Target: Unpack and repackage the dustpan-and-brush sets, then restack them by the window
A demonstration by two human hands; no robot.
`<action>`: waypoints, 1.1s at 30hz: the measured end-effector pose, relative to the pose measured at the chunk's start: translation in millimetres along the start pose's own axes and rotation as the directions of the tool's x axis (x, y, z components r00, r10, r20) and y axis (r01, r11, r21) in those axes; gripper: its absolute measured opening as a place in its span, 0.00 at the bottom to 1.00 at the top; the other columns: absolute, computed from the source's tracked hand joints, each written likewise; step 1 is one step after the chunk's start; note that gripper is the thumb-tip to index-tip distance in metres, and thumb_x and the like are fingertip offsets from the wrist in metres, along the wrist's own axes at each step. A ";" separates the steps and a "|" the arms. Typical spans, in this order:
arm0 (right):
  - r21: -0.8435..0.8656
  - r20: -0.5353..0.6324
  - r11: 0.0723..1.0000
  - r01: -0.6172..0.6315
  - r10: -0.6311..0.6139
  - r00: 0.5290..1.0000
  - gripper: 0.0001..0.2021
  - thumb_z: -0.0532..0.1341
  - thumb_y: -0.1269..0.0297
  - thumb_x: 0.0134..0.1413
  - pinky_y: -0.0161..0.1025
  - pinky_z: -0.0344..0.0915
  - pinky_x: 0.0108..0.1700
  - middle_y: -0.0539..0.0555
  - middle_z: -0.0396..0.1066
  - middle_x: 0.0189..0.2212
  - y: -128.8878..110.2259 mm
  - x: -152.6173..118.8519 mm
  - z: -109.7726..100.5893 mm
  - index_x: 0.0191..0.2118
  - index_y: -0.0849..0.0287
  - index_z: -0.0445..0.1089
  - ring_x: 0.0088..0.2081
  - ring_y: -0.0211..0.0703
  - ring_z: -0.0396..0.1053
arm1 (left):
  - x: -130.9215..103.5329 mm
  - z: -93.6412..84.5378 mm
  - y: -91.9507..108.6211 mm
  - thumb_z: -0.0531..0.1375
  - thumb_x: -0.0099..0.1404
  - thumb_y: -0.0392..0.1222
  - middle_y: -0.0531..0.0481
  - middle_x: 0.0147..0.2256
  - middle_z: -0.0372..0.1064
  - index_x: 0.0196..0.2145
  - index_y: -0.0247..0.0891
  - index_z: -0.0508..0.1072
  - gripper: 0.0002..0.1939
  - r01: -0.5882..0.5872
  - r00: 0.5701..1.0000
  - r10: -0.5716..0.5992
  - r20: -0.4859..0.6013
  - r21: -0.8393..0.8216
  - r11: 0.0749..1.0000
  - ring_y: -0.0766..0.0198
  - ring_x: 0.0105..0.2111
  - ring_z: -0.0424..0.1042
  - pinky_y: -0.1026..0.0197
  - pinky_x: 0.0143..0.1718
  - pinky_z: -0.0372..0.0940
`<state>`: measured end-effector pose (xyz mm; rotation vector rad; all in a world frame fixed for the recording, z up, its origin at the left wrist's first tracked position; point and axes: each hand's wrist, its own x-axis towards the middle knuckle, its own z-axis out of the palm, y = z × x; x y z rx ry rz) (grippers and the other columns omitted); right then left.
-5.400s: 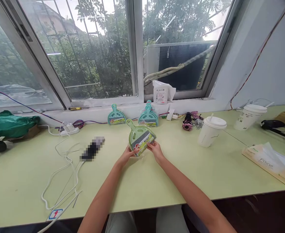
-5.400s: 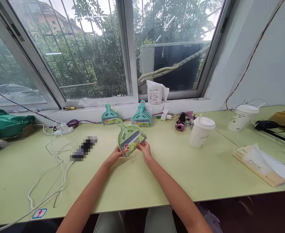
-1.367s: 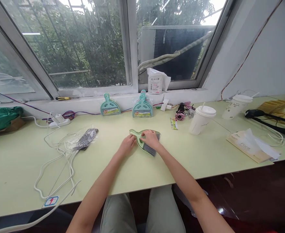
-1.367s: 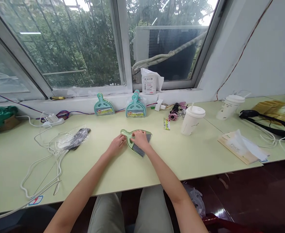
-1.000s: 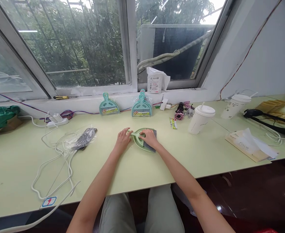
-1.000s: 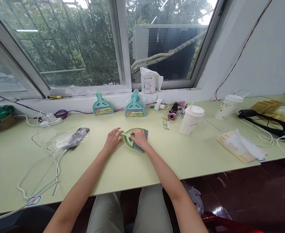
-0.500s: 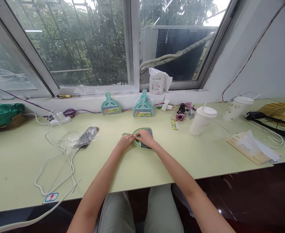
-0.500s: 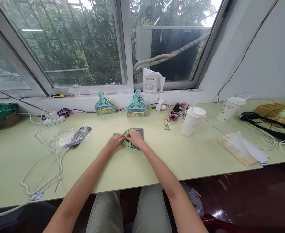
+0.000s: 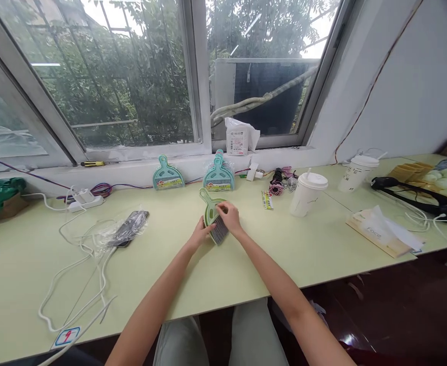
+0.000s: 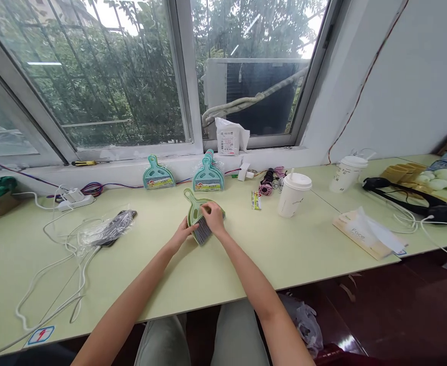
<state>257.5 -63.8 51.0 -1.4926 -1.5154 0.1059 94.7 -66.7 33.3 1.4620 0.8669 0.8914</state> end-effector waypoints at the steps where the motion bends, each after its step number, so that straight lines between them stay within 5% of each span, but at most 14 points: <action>1: -0.028 -0.008 1.000 -0.002 0.001 1.000 0.12 0.50 0.62 0.60 0.41 0.60 0.50 0.57 0.72 0.42 11.0 4.4 -7.5 0.38 0.58 0.70 0.46 0.45 0.67 | 1.3 -3.3 -1.8 0.62 0.56 0.54 0.42 0.54 0.65 0.56 0.41 0.61 0.33 0.021 0.999 -0.021 -0.036 -0.015 1.000 0.50 0.52 0.67 0.51 0.47 0.65; 5: -0.336 -0.189 0.894 -0.296 0.244 0.951 0.21 0.52 0.66 0.58 0.55 0.46 0.60 0.66 0.56 0.61 74.6 14.9 -47.8 0.56 0.63 0.62 0.63 0.53 0.49 | 9.8 -32.4 -9.4 0.59 0.58 0.57 0.43 0.48 0.71 0.53 0.42 0.65 0.28 0.094 0.978 -0.108 -0.180 -0.081 0.992 0.51 0.45 0.72 0.50 0.45 0.67; 7: -0.406 -0.123 0.828 -0.386 0.369 0.921 0.22 0.53 0.67 0.57 0.61 0.41 0.61 0.69 0.52 0.63 103.2 14.8 -61.4 0.57 0.66 0.60 0.65 0.55 0.45 | 15.0 -50.4 -12.7 0.58 0.59 0.57 0.43 0.44 0.73 0.51 0.42 0.66 0.26 0.107 0.951 -0.137 -0.278 -0.122 0.987 0.53 0.42 0.73 0.52 0.44 0.67; 10: -0.400 0.082 0.858 -0.323 0.384 0.920 0.19 0.49 0.75 0.55 0.68 0.31 0.61 0.63 0.63 0.57 120.2 12.0 -60.8 0.51 0.59 0.67 0.60 0.51 0.56 | 21.0 -72.6 -14.6 0.58 0.60 0.52 0.46 0.40 0.72 0.48 0.42 0.67 0.21 0.120 0.892 -0.195 -0.408 -0.204 0.972 0.57 0.38 0.73 0.57 0.39 0.69; 14: -0.223 0.364 0.975 -0.018 0.100 0.926 0.22 0.47 0.84 0.47 0.65 0.30 0.62 0.52 0.73 0.45 97.8 6.7 -35.2 0.36 0.55 0.72 0.51 0.43 0.65 | 22.6 -85.9 -12.1 0.60 0.59 0.43 0.48 0.37 0.71 0.46 0.42 0.67 0.17 0.087 0.833 -0.258 -0.490 -0.344 0.935 0.63 0.33 0.73 0.64 0.33 0.68; 19: -0.196 0.317 0.973 0.124 -0.057 0.947 0.19 0.52 0.80 0.50 0.51 0.46 0.61 0.56 0.71 0.47 60.4 -4.6 -15.0 0.44 0.56 0.71 0.51 0.44 0.66 | 20.4 -85.0 -11.5 0.59 0.60 0.41 0.49 0.35 0.71 0.46 0.41 0.68 0.15 0.063 0.826 -0.257 -0.501 -0.371 0.926 0.66 0.31 0.72 0.66 0.31 0.68; 25: 0.040 0.475 0.999 -0.017 -0.004 0.880 0.14 0.61 0.67 0.51 0.45 0.56 0.59 0.54 0.68 0.54 64.2 -6.4 -14.9 0.46 0.55 0.73 0.56 0.47 0.64 | 22.1 -84.5 -14.8 0.58 0.61 0.39 0.49 0.35 0.71 0.46 0.40 0.68 0.15 0.048 0.825 -0.262 -0.501 -0.400 0.915 0.67 0.30 0.72 0.65 0.33 0.69; 29: 0.152 0.343 0.980 -0.128 0.069 0.937 0.12 0.63 0.68 0.48 0.47 0.58 0.58 0.54 0.73 0.48 69.3 -4.3 -11.9 0.41 0.54 0.76 0.52 0.49 0.68 | 21.9 -83.4 -13.7 0.58 0.61 0.40 0.49 0.35 0.71 0.47 0.41 0.68 0.16 0.044 0.831 -0.256 -0.494 -0.400 0.916 0.68 0.31 0.72 0.65 0.33 0.69; 33: 0.321 0.122 0.920 -0.223 0.193 0.974 0.12 0.62 0.60 0.51 0.45 0.64 0.53 0.55 0.76 0.43 45.0 -3.0 -6.1 0.41 0.56 0.76 0.46 0.48 0.72 | 17.2 -70.2 -12.4 0.61 0.60 0.43 0.48 0.36 0.71 0.49 0.41 0.66 0.19 0.089 0.865 -0.269 -0.423 -0.399 0.913 0.66 0.31 0.72 0.62 0.35 0.70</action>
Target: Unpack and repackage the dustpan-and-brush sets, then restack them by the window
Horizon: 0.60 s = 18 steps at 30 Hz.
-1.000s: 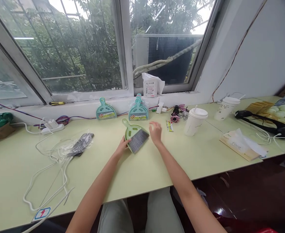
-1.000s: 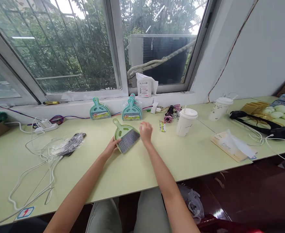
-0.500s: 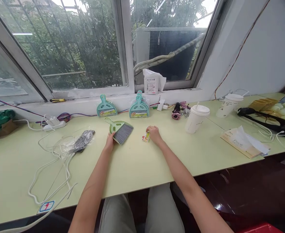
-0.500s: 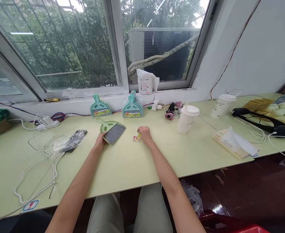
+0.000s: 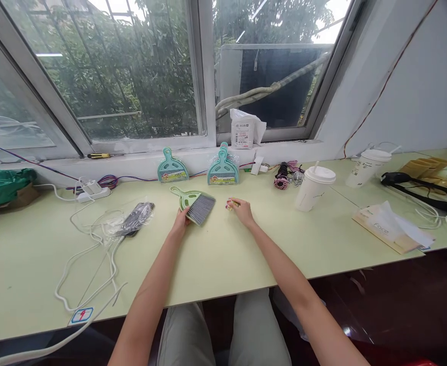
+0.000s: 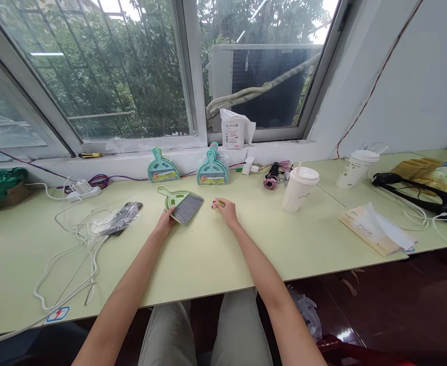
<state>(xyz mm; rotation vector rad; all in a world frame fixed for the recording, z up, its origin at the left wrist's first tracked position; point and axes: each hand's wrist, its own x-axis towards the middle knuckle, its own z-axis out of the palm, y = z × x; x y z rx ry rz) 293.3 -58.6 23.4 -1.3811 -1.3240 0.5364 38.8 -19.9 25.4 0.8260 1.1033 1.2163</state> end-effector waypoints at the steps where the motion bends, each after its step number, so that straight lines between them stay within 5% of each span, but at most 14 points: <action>1: 0.049 -0.062 0.999 0.008 -0.004 0.998 0.15 0.60 0.57 0.54 0.45 0.64 0.53 0.56 0.76 0.44 -8.5 -2.5 6.0 0.44 0.57 0.75 0.46 0.47 0.72 | -4.1 4.2 -2.7 0.62 0.60 0.44 0.48 0.37 0.72 0.49 0.41 0.66 0.20 0.008 0.999 -0.008 0.040 0.000 1.000 0.65 0.32 0.73 0.61 0.36 0.71; 4: 0.065 -0.084 0.994 0.087 -0.082 0.993 0.22 0.54 0.51 0.58 0.45 0.58 0.58 0.56 0.70 0.53 -32.3 -16.0 29.6 0.54 0.56 0.69 0.54 0.46 0.67 | -18.0 19.4 -12.6 0.64 0.58 0.48 0.45 0.43 0.72 0.49 0.40 0.66 0.23 0.015 0.981 -0.011 0.195 -0.022 1.000 0.63 0.36 0.73 0.59 0.38 0.71; 8: -0.185 0.235 0.978 0.095 -0.050 0.971 0.26 0.51 0.50 0.61 0.58 0.33 0.66 0.57 0.51 0.65 -43.7 -40.4 61.8 0.61 0.54 0.59 0.66 0.49 0.46 | -30.2 32.5 -21.4 0.65 0.56 0.50 0.42 0.50 0.69 0.50 0.40 0.66 0.26 -0.010 0.948 0.022 0.319 -0.039 0.999 0.59 0.44 0.73 0.58 0.43 0.70; 11: -0.264 0.346 0.958 0.108 -0.010 0.938 0.27 0.45 0.55 0.64 0.64 0.24 0.64 0.55 0.41 0.68 -40.6 -50.9 73.2 0.67 0.51 0.46 0.68 0.48 0.37 | -30.7 32.0 -22.1 0.68 0.53 0.46 0.41 0.51 0.68 0.49 0.40 0.67 0.28 -0.018 0.951 0.017 0.308 0.000 1.000 0.57 0.47 0.71 0.55 0.47 0.68; 14: -0.243 0.319 0.966 0.085 -0.004 0.948 0.28 0.41 0.63 0.64 0.66 0.21 0.62 0.55 0.45 0.67 -36.7 -50.8 72.7 0.68 0.50 0.37 0.68 0.46 0.39 | -27.7 29.4 -21.7 0.69 0.50 0.41 0.41 0.50 0.69 0.49 0.39 0.66 0.29 -0.017 0.947 0.017 0.320 -0.001 1.000 0.55 0.46 0.72 0.52 0.48 0.68; 18: -0.182 0.195 0.983 -0.020 0.056 0.979 0.29 0.44 0.65 0.61 0.68 0.21 0.62 0.55 0.47 0.66 -32.3 -44.5 65.5 0.67 0.51 0.40 0.68 0.47 0.40 | -25.2 28.9 -22.5 0.69 0.46 0.34 0.42 0.48 0.71 0.49 0.39 0.65 0.32 -0.022 0.959 0.026 0.284 -0.018 1.000 0.54 0.45 0.72 0.52 0.47 0.68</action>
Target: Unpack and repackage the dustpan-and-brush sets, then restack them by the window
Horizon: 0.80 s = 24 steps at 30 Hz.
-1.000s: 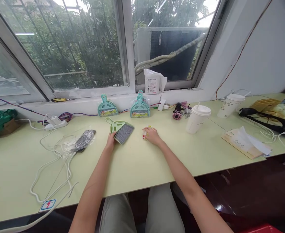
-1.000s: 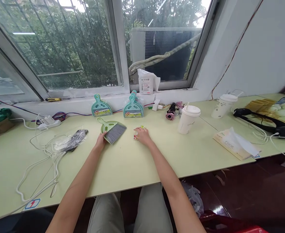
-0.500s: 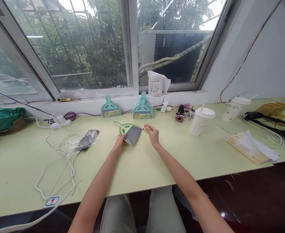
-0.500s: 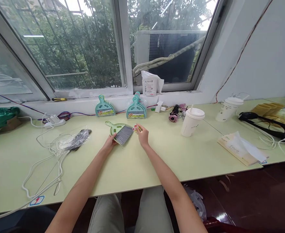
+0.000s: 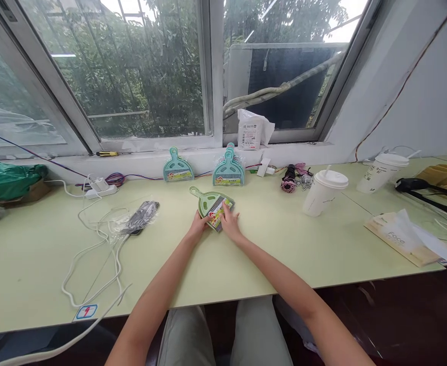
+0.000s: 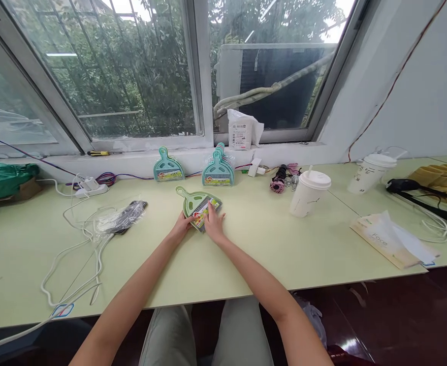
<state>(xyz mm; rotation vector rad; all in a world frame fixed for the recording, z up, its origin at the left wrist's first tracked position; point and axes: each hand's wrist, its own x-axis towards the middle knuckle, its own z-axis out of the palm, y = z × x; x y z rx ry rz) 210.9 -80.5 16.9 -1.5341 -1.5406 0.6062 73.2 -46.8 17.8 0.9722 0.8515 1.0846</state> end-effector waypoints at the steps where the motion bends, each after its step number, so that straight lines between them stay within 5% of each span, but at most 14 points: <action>1: 0.034 -0.055 0.999 -0.018 0.020 0.998 0.30 0.46 0.64 0.60 0.67 0.22 0.62 0.55 0.45 0.67 1.5 0.9 -1.7 0.67 0.52 0.42 0.68 0.48 0.37 | -0.1 0.0 0.0 0.69 0.46 0.34 0.42 0.48 0.71 0.48 0.39 0.64 0.32 -0.001 1.000 0.001 -0.017 0.000 1.000 0.53 0.45 0.73 0.51 0.47 0.69; 5: 0.358 -0.257 0.927 -0.111 0.213 0.943 0.38 0.57 0.61 0.53 0.54 0.39 0.66 0.60 0.37 0.68 7.0 3.5 -6.7 0.67 0.58 0.40 0.68 0.47 0.37 | -3.1 -0.4 1.4 0.69 0.47 0.35 0.43 0.47 0.71 0.48 0.39 0.64 0.30 -0.018 1.000 0.018 -0.014 -0.002 1.000 0.52 0.45 0.73 0.50 0.48 0.68; 7: 0.596 -0.127 0.779 -0.195 0.331 0.935 0.38 0.61 0.61 0.50 0.50 0.54 0.62 0.63 0.50 0.65 9.3 5.1 -8.4 0.65 0.58 0.45 0.64 0.48 0.52 | -5.2 -0.3 2.8 0.69 0.47 0.36 0.44 0.48 0.71 0.48 0.41 0.64 0.31 -0.025 1.000 0.025 0.000 0.008 1.000 0.53 0.46 0.72 0.50 0.48 0.67; 10: 0.778 0.126 0.548 -0.308 0.344 0.931 0.26 0.65 0.64 0.47 0.48 0.67 0.53 0.59 0.71 0.50 12.0 8.8 -10.9 0.53 0.57 0.61 0.51 0.47 0.71 | -7.6 1.0 6.9 0.69 0.48 0.36 0.44 0.48 0.71 0.48 0.41 0.65 0.30 -0.023 0.999 0.021 0.029 0.058 0.998 0.53 0.47 0.72 0.50 0.48 0.67; 14: 0.851 0.141 0.434 -0.296 0.353 0.925 0.16 0.68 0.71 0.41 0.44 0.72 0.48 0.53 0.77 0.37 13.7 14.9 -18.6 0.39 0.57 0.67 0.41 0.44 0.76 | -8.2 -2.7 23.4 0.60 0.60 0.47 0.42 0.49 0.70 0.48 0.40 0.68 0.18 -0.113 0.992 0.091 0.082 0.324 0.939 0.52 0.48 0.70 0.47 0.51 0.64; 16: 0.868 0.113 0.418 -0.270 0.363 0.925 0.16 0.68 0.73 0.41 0.43 0.73 0.47 0.52 0.77 0.35 14.5 17.3 -25.6 0.38 0.57 0.67 0.40 0.44 0.76 | -8.9 -14.0 36.9 0.52 0.66 0.50 0.40 0.50 0.69 0.46 0.39 0.71 0.18 -0.216 0.962 0.272 -0.003 0.601 0.770 0.50 0.52 0.66 0.45 0.55 0.58; 17: 0.871 0.100 0.417 -0.260 0.367 0.925 0.16 0.68 0.73 0.41 0.43 0.73 0.46 0.52 0.77 0.35 15.1 18.3 -29.6 0.38 0.57 0.67 0.39 0.44 0.76 | -9.7 -23.0 44.1 0.50 0.67 0.50 0.38 0.52 0.67 0.47 0.38 0.72 0.18 -0.229 0.913 0.403 -0.060 0.743 0.629 0.48 0.56 0.62 0.44 0.58 0.54; 20: 0.875 0.076 0.419 -0.245 0.381 0.922 0.16 0.68 0.74 0.40 0.43 0.74 0.46 0.52 0.77 0.35 17.5 20.5 -41.3 0.38 0.57 0.67 0.40 0.44 0.76 | -13.7 -60.6 61.6 0.53 0.64 0.43 0.33 0.61 0.53 0.56 0.35 0.65 0.24 -0.019 0.697 0.701 -0.151 0.973 0.228 0.44 0.64 0.46 0.40 0.61 0.43; 21: 0.876 0.070 0.417 -0.242 0.387 0.920 0.16 0.68 0.74 0.40 0.42 0.74 0.47 0.52 0.77 0.35 18.5 21.2 -44.3 0.37 0.56 0.67 0.40 0.44 0.76 | -15.2 -74.5 65.1 0.54 0.62 0.39 0.30 0.62 0.51 0.59 0.32 0.61 0.27 0.075 0.665 0.729 -0.161 0.986 0.150 0.42 0.64 0.44 0.39 0.61 0.42; 24: 0.883 0.056 0.411 -0.228 0.389 0.919 0.15 0.68 0.75 0.40 0.42 0.73 0.47 0.52 0.77 0.36 21.4 23.5 -50.0 0.37 0.57 0.67 0.41 0.44 0.76 | -17.2 -108.1 68.4 0.52 0.59 0.32 0.23 0.53 0.62 0.56 0.26 0.63 0.26 0.268 0.716 0.659 -0.230 0.962 0.045 0.41 0.58 0.57 0.39 0.57 0.47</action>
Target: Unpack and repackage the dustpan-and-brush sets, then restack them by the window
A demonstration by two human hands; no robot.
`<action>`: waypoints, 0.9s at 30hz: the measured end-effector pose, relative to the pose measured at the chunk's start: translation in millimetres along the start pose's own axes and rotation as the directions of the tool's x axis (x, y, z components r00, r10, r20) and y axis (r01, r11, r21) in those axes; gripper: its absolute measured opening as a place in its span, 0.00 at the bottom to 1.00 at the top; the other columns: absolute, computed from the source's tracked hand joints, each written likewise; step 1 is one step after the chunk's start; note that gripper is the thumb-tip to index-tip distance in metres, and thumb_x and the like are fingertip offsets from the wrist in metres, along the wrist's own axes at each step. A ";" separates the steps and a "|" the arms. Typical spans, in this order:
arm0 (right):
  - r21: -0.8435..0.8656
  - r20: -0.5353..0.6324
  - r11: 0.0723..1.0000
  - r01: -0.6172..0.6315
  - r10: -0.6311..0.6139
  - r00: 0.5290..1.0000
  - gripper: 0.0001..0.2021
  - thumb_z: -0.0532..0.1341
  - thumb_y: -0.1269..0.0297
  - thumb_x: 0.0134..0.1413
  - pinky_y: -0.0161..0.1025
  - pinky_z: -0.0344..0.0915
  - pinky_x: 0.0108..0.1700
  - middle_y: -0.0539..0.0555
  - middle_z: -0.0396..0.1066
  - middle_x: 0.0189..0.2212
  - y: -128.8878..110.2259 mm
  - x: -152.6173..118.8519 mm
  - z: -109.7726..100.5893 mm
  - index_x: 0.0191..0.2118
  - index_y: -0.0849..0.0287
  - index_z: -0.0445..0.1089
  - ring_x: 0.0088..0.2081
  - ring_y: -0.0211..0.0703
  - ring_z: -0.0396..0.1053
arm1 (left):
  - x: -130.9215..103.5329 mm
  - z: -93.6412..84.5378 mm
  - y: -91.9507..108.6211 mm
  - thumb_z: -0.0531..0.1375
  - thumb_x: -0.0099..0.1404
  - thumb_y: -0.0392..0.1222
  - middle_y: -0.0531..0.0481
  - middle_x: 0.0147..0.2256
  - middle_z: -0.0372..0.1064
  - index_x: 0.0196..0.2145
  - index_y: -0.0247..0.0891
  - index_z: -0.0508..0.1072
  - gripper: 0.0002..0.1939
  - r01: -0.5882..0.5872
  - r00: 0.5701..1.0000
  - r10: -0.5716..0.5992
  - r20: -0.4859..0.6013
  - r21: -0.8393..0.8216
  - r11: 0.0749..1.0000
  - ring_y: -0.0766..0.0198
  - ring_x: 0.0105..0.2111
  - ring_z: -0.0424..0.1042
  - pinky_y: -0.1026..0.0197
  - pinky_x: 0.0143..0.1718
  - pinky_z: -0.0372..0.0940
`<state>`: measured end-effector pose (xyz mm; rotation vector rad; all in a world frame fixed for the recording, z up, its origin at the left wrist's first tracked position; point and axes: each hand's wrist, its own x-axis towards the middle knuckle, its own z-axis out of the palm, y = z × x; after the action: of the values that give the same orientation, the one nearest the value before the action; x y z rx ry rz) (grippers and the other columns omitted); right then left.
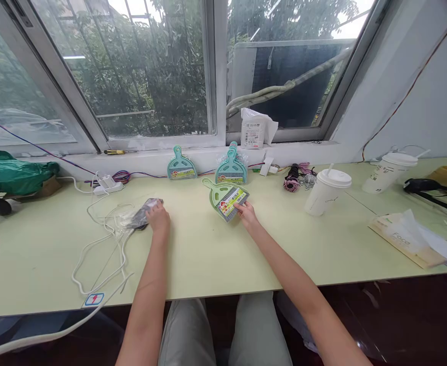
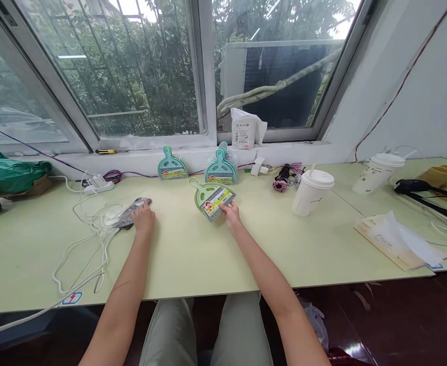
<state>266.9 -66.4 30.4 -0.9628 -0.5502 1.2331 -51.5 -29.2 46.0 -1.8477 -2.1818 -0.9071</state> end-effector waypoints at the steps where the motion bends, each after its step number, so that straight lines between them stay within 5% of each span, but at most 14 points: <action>1: 0.004 0.002 1.000 0.006 -0.006 1.000 0.16 0.68 0.75 0.40 0.42 0.73 0.47 0.52 0.77 0.36 -0.6 0.9 -0.9 0.37 0.57 0.67 0.41 0.44 0.76 | 1.4 1.5 -5.4 0.52 0.59 0.32 0.25 0.48 0.67 0.53 0.26 0.67 0.23 -0.005 0.998 0.004 0.061 0.019 1.000 0.42 0.55 0.62 0.40 0.56 0.50; 4: 0.007 0.003 1.000 0.016 -0.016 1.000 0.16 0.68 0.75 0.40 0.42 0.73 0.47 0.52 0.77 0.36 -1.3 3.1 -2.8 0.37 0.57 0.67 0.41 0.43 0.76 | 1.9 5.8 -1.3 0.52 0.59 0.33 0.35 0.42 0.74 0.40 0.36 0.76 0.16 -0.135 0.971 0.153 0.184 -0.108 0.985 0.48 0.48 0.69 0.43 0.58 0.49; 8: 0.009 -0.023 1.000 0.016 -0.016 1.000 0.15 0.67 0.76 0.41 0.41 0.74 0.46 0.52 0.77 0.36 -4.1 4.6 -5.6 0.37 0.57 0.67 0.40 0.43 0.76 | -3.9 4.0 28.1 0.54 0.53 0.30 0.50 0.39 0.76 0.33 0.48 0.77 0.17 -0.261 0.898 0.392 0.199 -0.475 0.840 0.55 0.48 0.69 0.42 0.63 0.34; 10: 0.016 -0.031 1.000 0.021 -0.020 0.999 0.15 0.66 0.77 0.41 0.41 0.74 0.45 0.52 0.77 0.35 -6.7 5.5 -7.5 0.37 0.57 0.68 0.39 0.42 0.76 | -6.7 -1.2 35.9 0.55 0.50 0.28 0.52 0.33 0.76 0.28 0.49 0.77 0.17 -0.223 0.886 0.414 0.208 -0.592 0.775 0.54 0.47 0.68 0.38 0.63 0.24; 13: -0.011 -0.031 1.000 0.012 -0.012 0.999 0.15 0.66 0.78 0.42 0.41 0.75 0.44 0.52 0.77 0.34 -11.0 7.1 -10.1 0.37 0.58 0.68 0.37 0.42 0.76 | -7.6 -9.4 32.4 0.58 0.46 0.28 0.50 0.24 0.72 0.21 0.47 0.74 0.13 -0.084 0.923 0.306 0.234 -0.652 0.753 0.48 0.48 0.66 0.35 0.61 0.18; 16: -0.078 0.009 0.997 -0.021 0.022 1.000 0.15 0.66 0.78 0.41 0.42 0.75 0.43 0.53 0.77 0.33 -14.1 6.2 -9.9 0.38 0.59 0.68 0.36 0.43 0.76 | -8.3 -10.0 27.1 0.59 0.49 0.31 0.46 0.21 0.68 0.20 0.45 0.72 0.09 -0.084 0.961 0.213 0.175 -0.550 0.831 0.43 0.52 0.61 0.33 0.61 0.22; 20: -0.162 0.121 0.985 -0.054 0.074 0.990 0.15 0.66 0.78 0.42 0.42 0.75 0.42 0.53 0.78 0.32 -14.3 -2.1 -3.0 0.39 0.60 0.68 0.34 0.43 0.76 | -17.0 5.1 39.9 0.57 0.58 0.40 0.38 0.36 0.71 0.35 0.40 0.74 0.08 -0.208 0.973 0.226 0.048 -0.246 0.947 0.41 0.53 0.59 0.34 0.60 0.36; 23: -0.190 0.162 0.979 -0.074 0.105 0.981 0.15 0.66 0.78 0.42 0.41 0.75 0.41 0.54 0.78 0.32 -12.1 -8.3 2.6 0.38 0.60 0.69 0.34 0.43 0.76 | -24.2 17.9 51.7 0.57 0.59 0.44 0.32 0.45 0.67 0.43 0.35 0.73 0.16 -0.230 0.959 0.241 0.150 -0.083 0.970 0.40 0.50 0.61 0.39 0.54 0.51; 27: -0.232 0.100 0.968 -0.092 0.117 0.988 0.15 0.66 0.81 0.40 0.43 0.75 0.40 0.53 0.78 0.31 -8.8 -7.9 2.7 0.36 0.61 0.69 0.33 0.43 0.76 | -23.9 23.4 51.1 0.50 0.63 0.36 0.32 0.41 0.67 0.37 0.33 0.74 0.13 -0.215 0.930 0.206 0.305 -0.004 0.977 0.44 0.45 0.65 0.49 0.43 0.60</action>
<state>267.1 -73.3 40.3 -1.1305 -0.7499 1.3453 8.2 -33.9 33.7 -2.2833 -2.0807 -0.5758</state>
